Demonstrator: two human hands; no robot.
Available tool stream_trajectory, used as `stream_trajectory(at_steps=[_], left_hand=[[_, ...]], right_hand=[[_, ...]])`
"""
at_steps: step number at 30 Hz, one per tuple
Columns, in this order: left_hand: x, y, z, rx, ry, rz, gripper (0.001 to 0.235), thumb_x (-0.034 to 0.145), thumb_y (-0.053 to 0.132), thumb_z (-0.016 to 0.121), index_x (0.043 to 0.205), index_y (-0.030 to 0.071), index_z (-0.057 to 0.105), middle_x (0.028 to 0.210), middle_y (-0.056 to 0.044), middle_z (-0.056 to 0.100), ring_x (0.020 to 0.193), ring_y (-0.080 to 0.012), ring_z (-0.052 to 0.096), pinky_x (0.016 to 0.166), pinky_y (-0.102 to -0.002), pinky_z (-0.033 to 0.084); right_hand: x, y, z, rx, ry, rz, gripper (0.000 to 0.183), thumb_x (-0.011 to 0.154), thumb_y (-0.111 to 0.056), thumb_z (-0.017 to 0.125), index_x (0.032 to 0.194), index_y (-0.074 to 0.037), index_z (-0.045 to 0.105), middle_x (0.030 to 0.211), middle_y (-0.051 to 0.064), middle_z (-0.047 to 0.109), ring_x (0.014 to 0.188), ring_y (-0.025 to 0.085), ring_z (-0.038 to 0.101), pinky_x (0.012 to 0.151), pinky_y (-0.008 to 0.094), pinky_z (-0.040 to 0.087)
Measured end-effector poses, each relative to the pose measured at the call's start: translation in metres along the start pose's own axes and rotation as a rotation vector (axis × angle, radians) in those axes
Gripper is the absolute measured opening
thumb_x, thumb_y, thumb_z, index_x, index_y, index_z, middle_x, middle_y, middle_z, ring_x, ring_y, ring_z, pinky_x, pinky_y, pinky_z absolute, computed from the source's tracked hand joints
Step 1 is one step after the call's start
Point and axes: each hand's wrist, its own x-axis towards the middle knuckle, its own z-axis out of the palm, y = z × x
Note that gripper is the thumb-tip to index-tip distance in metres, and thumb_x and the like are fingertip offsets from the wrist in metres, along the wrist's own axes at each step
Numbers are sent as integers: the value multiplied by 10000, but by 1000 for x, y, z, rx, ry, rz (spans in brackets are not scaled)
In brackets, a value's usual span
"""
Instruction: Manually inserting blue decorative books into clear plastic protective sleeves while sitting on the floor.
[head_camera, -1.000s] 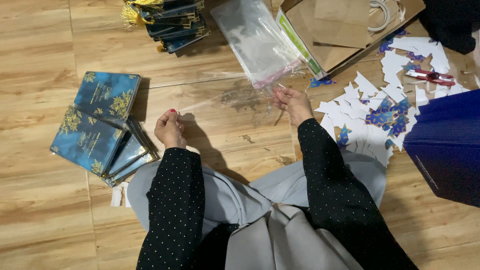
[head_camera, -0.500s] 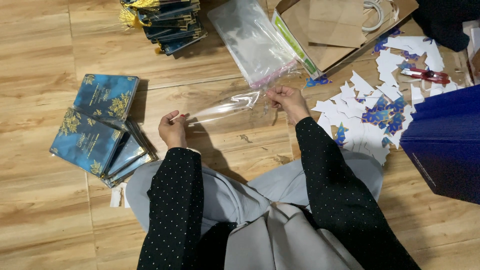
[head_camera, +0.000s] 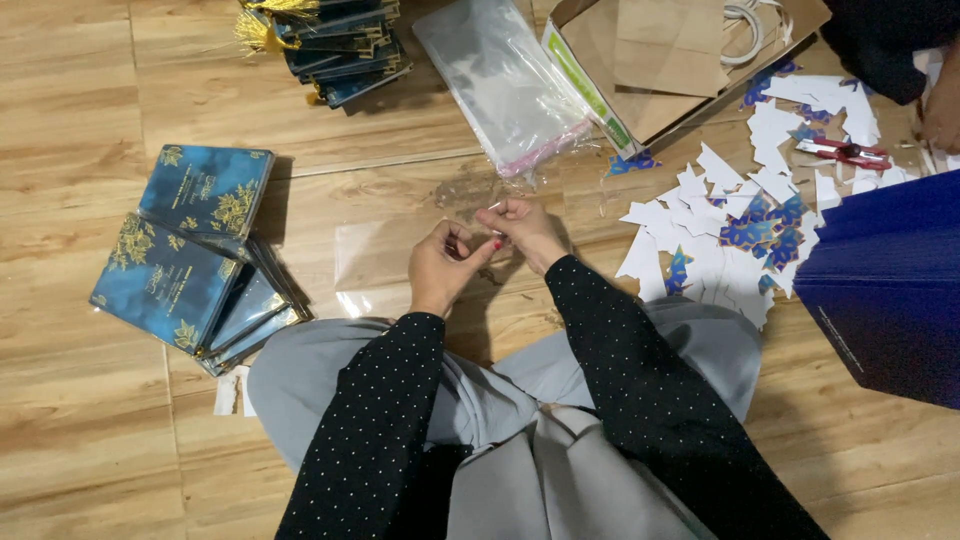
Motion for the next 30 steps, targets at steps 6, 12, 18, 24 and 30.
stream_trajectory(at_steps=[6, 12, 18, 24, 30], left_hand=[[22, -37, 3, 4, -21, -48, 143, 690, 177, 763, 739, 116, 644, 586, -8, 589, 567, -96, 539, 530, -203, 457], [28, -52, -2, 103, 9, -86, 46, 740, 182, 686, 729, 145, 659, 630, -3, 604, 620, -132, 574, 583, -270, 479], [25, -37, -7, 221, 90, -113, 85, 689, 270, 663, 728, 196, 649, 635, 6, 611, 630, -183, 600, 586, -307, 482], [96, 42, -70, 289, 765, 580, 334, 855, 254, 624, 1074, 49, 477, 975, -149, 505, 812, -315, 527, 700, -362, 458], [200, 119, -162, 409, 657, 165, 675, 822, 614, 482, 1209, 61, 458, 1172, -105, 488, 1102, -248, 474, 869, -423, 412]], right_hand=[[-43, -38, 32, 28, -60, 29, 165, 756, -142, 719, 848, -24, 651, 671, 41, 636, 581, 69, 604, 522, 173, 531], [-7, 0, 8, -56, -53, 2, 176, 778, -66, 678, 937, 1, 642, 731, 88, 649, 617, 115, 630, 558, 199, 544], [-10, -7, -6, -191, 48, -23, 205, 791, -60, 642, 992, -24, 623, 736, 84, 624, 572, 99, 595, 515, 179, 536], [9, 29, -29, -352, 83, -27, 203, 776, -80, 653, 969, -30, 613, 711, 80, 629, 526, 101, 587, 475, 181, 497], [9, 15, -36, -1091, 322, -119, 391, 708, -226, 571, 1095, -209, 524, 1034, 35, 552, 1034, 239, 504, 812, 428, 431]])
